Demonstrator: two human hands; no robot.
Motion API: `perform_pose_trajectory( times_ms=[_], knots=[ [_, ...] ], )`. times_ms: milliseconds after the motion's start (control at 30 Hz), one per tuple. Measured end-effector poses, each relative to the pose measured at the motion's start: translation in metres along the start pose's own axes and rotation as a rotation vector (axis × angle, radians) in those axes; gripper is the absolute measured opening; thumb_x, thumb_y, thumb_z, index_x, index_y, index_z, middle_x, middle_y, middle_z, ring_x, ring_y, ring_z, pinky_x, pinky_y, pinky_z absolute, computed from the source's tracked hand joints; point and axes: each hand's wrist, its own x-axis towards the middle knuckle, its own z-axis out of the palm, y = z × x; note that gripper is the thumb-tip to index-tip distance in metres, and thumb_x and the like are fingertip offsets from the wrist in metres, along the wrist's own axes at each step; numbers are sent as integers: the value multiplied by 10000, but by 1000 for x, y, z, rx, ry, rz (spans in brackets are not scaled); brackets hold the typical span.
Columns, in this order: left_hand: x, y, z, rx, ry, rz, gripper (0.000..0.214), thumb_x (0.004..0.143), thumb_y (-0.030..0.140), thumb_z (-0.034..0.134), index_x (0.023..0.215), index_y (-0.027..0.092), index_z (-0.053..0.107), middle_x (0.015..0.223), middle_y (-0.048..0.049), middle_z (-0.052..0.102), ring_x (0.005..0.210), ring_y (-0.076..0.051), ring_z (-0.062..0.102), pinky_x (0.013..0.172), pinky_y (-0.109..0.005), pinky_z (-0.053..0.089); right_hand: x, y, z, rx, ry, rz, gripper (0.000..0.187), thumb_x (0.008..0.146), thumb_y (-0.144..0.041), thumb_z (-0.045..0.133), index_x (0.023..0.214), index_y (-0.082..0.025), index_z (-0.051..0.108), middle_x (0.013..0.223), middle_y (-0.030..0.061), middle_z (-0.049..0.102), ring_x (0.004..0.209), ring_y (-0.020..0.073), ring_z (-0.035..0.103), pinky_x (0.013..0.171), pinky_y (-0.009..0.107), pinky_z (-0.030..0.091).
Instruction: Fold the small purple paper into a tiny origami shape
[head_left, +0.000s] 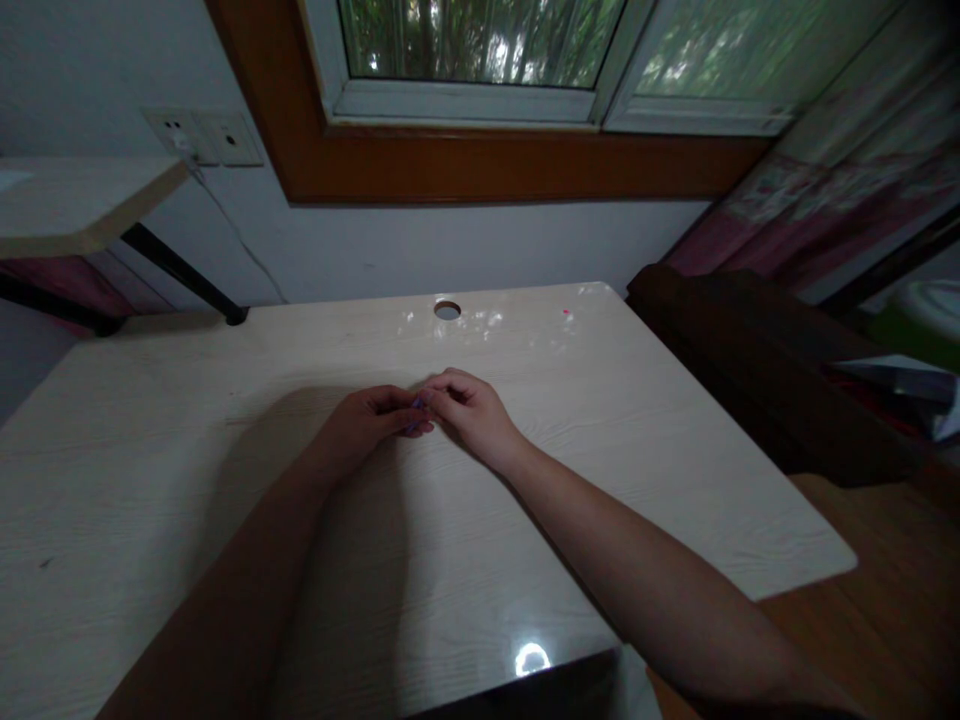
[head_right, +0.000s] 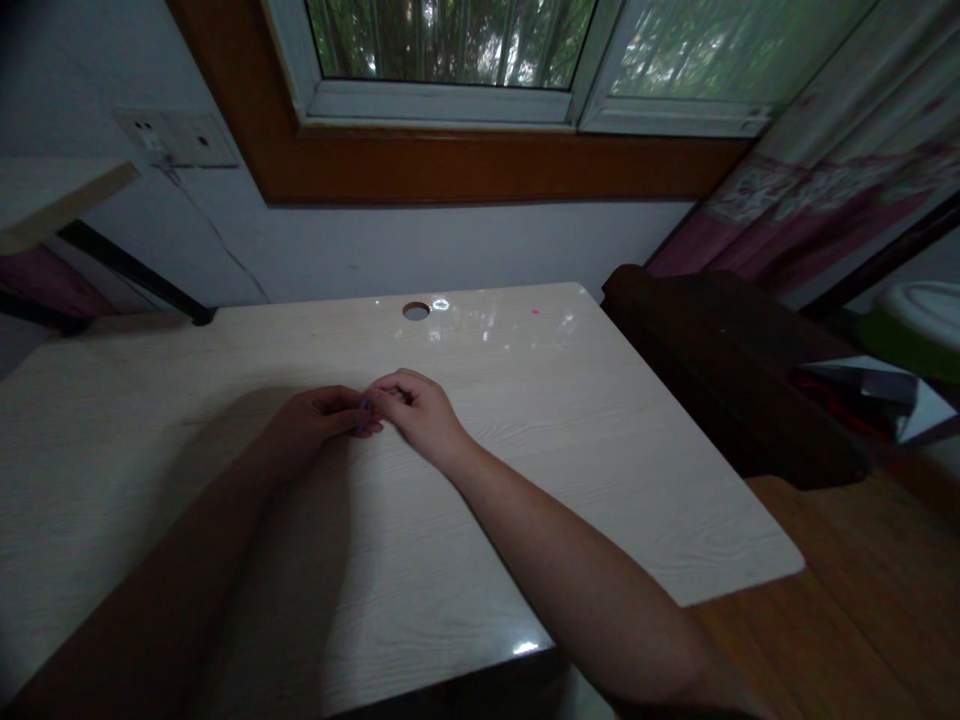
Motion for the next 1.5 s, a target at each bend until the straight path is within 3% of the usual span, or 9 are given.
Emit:
perform_pose_trajectory(
  times_ms=[367,633,933,1300,1500],
  knots=[
    [-1,1,0,4,14,-26,284,744,388,781,917,167,738,891,-64,772,839,-211,722,845,-345,567,-1,-3,1,58,9,31,210,841,-390,675,848,-183,714,819,33,672,729,141,605,693,288,484],
    [0,-1,1,-36,36,13,341,779,446,733,975,167,749,950,-83,776,892,-229,722,863,-357,567,0,-1,4,289,41,111,207,797,-374,717,843,-175,683,734,3,655,642,114,572,630,263,464],
    [-2,0,3,41,5,50,329,802,458,710,942,162,733,882,-73,767,800,-202,715,799,-331,571,0,2,1,105,-3,59,234,841,-413,682,865,-183,709,801,28,653,708,137,587,672,286,479],
    [1,-4,0,-78,71,47,297,800,440,712,891,158,732,839,-69,753,801,-201,700,807,-331,567,1,-1,5,289,-42,100,230,810,-388,715,891,-175,684,690,-13,613,591,101,509,591,261,423],
    [1,-3,1,-82,107,25,295,783,438,720,875,158,720,816,-66,751,789,-204,703,820,-348,566,1,3,4,249,-36,122,238,792,-390,732,885,-179,673,743,9,669,650,123,598,644,278,488]
  ],
)
